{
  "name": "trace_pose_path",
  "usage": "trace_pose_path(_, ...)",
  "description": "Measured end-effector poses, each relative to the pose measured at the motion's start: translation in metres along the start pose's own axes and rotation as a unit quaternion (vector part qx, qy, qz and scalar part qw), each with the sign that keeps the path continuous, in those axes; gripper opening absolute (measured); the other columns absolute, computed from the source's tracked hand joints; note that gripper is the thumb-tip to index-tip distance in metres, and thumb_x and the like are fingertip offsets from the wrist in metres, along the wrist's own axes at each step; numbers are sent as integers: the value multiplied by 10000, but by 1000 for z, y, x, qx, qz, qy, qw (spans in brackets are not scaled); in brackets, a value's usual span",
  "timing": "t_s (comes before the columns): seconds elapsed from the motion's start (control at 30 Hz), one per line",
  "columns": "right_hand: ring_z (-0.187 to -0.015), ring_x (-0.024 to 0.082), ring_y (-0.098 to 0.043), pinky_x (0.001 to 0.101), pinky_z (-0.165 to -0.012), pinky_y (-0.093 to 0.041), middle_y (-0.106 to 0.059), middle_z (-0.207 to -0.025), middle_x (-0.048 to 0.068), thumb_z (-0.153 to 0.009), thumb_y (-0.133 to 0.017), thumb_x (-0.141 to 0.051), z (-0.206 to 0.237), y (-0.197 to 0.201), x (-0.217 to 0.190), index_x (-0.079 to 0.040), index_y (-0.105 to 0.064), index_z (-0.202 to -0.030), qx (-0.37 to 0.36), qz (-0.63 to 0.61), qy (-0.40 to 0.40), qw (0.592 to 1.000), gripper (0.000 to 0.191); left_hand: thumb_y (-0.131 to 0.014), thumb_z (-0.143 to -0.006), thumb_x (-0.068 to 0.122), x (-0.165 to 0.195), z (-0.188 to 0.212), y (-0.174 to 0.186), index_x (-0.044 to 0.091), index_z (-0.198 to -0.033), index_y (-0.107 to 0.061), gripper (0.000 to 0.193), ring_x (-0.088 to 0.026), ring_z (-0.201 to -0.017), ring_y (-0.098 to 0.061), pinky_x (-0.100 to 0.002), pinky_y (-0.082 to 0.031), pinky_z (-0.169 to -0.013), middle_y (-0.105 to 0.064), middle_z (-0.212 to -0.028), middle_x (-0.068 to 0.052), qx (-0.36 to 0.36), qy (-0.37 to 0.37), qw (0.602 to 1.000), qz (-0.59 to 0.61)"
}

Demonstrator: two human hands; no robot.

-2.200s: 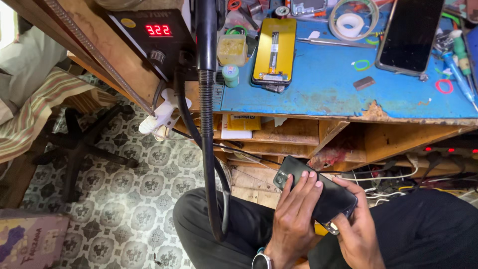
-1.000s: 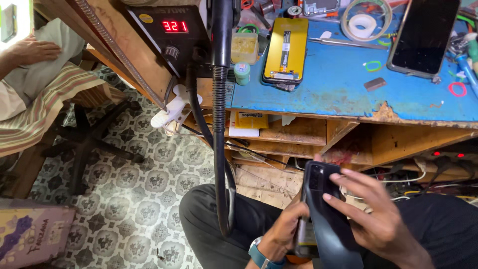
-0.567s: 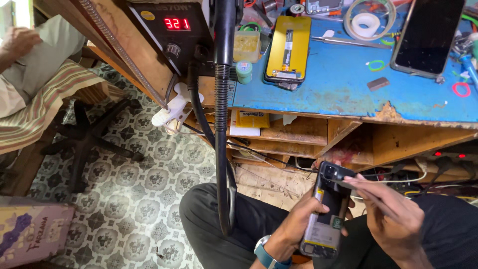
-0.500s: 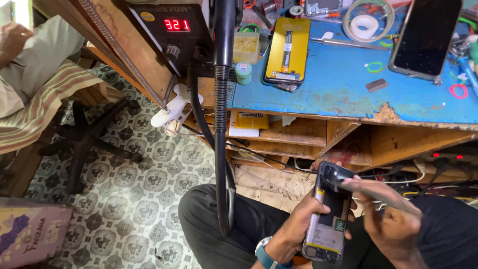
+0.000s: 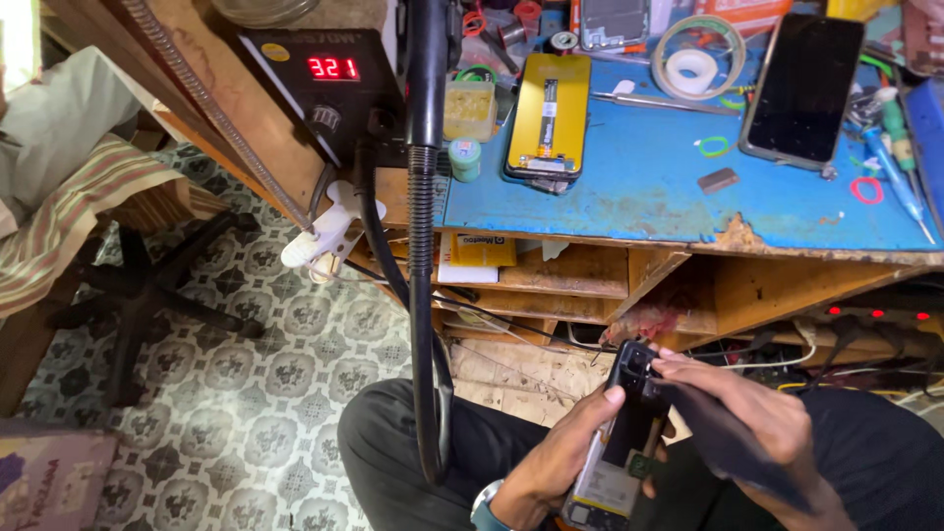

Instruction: The person uses a heat gun to warm the back of a smartphone, then removes the back cover. They use a prying tool to separate the screen from the frame and disconnect internal ribbon cables.

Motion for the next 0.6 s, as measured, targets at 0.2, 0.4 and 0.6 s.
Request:
trace_pose_path(0.2, -749, 208, -694, 308, -623, -560, -761, -919, 68, -858, -724, -46, 37, 0, 38, -28, -772, -1120, 6, 33, -217, 976, 267, -332, -1249, 477, -5, 6, 9, -44, -1385, -464, 555, -297, -863, -730, -416, -622, -819, -668, -1208, -220, -89, 86, 984, 126)
trace_pose_path(0.4, -907, 209, -760, 316, -736, -572, -768, -1030, 132, -881, -704, -13, 21, -2, 15, -10, -723, -1094, 55, -44, -128, 989, 214, -251, -1239, 544, -20, -5, 17, -92, -1518, -419, 715, -347, -1027, -723, -444, -620, -940, -650, -1284, -281, -29, 56, 974, 220)
trace_pose_path(0.6, -739, 198, -673, 317, -669, -523, -761, -907, 133, -967, -718, -63, -2, -4, 3, 12, -753, -1101, 107, 21, -263, 959, 158, -258, -1259, 523, -6, -1, 5, -51, -1492, -420, 641, -342, -980, -728, -443, -621, -911, -652, -1286, -256, -141, 62, 966, 208)
Point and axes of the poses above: each hand's wrist, its own z-axis away from the middle knuckle, its own y-axis out of the back of the hand, x = y × z, the point moved 3 cm from there along -z, towards the middle knuckle
